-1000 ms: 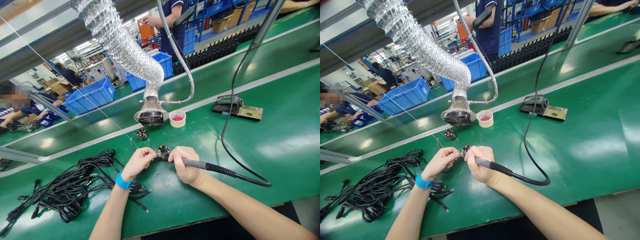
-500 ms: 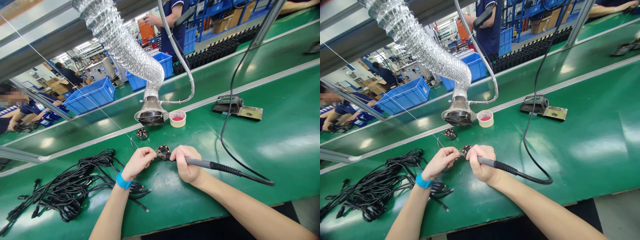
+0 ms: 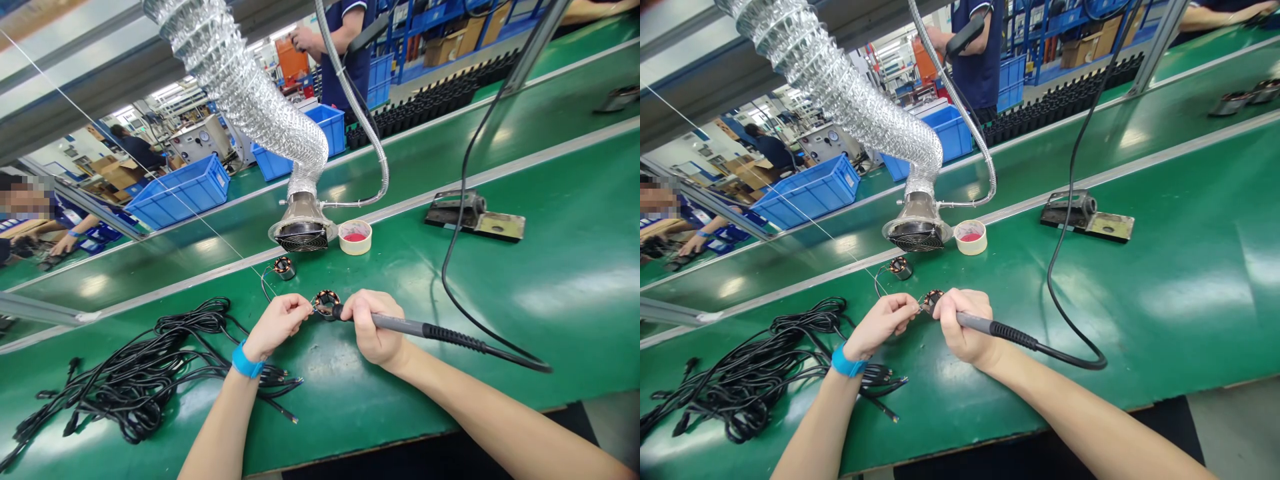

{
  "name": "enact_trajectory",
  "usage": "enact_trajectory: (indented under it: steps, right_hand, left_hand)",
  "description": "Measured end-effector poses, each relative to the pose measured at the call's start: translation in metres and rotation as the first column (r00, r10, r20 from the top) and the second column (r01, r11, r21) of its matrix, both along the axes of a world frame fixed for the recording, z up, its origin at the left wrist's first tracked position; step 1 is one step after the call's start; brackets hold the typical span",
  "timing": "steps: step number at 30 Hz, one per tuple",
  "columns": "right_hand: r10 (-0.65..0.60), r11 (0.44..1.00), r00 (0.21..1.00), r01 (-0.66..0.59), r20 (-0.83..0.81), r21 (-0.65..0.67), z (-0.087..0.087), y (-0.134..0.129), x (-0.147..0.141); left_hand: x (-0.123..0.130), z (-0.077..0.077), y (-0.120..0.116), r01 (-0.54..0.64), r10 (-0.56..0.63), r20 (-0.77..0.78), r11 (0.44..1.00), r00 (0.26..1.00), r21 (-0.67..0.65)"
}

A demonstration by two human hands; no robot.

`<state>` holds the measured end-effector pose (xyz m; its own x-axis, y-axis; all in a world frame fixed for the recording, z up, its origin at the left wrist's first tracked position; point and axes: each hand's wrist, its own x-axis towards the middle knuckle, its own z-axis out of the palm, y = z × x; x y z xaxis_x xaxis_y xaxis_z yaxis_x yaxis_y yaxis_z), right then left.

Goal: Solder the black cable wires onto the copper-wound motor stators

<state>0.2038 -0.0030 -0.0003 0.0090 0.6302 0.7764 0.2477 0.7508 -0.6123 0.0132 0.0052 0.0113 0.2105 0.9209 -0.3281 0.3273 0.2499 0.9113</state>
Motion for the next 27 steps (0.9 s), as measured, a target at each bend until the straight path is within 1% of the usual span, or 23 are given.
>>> enact_trajectory:
  steps: [10, 16, 19, 23, 25, 27]
  right_hand:
    - [0.012, 1.000, 1.000, -0.012, -0.007, 0.029, -0.002, 0.002, 0.001]
    - [-0.005, 1.000, 1.000, 0.006, -0.018, 0.023, -0.002, 0.001, 0.000]
    - [-0.028, 1.000, 1.000, 0.028, -0.005, -0.001, -0.001, 0.001, 0.001]
    - [-0.021, 1.000, 0.999, 0.022, 0.047, -0.003, -0.003, 0.004, 0.000]
    - [-0.009, 0.999, 0.994, 0.004, 0.107, 0.043, -0.005, 0.006, -0.001]
    - [-0.027, 0.995, 0.977, 0.006, 0.213, 0.099, -0.008, 0.010, -0.003]
  left_hand:
    - [0.001, 0.001, -0.001, -0.007, 0.007, -0.003, 1.000, 1.000, -0.004]
    - [-0.001, 0.001, 0.000, -0.004, 0.004, 0.011, 1.000, 1.000, -0.012]
    - [-0.001, 0.000, 0.000, -0.007, 0.007, 0.011, 1.000, 1.000, -0.008]
    - [-0.001, -0.002, 0.001, -0.006, 0.005, 0.022, 1.000, 1.000, 0.008]
    - [-0.001, -0.003, 0.001, -0.002, 0.002, 0.033, 1.000, 0.999, 0.014]
    - [-0.001, -0.002, 0.001, 0.006, -0.006, 0.048, 1.000, 0.999, 0.013]
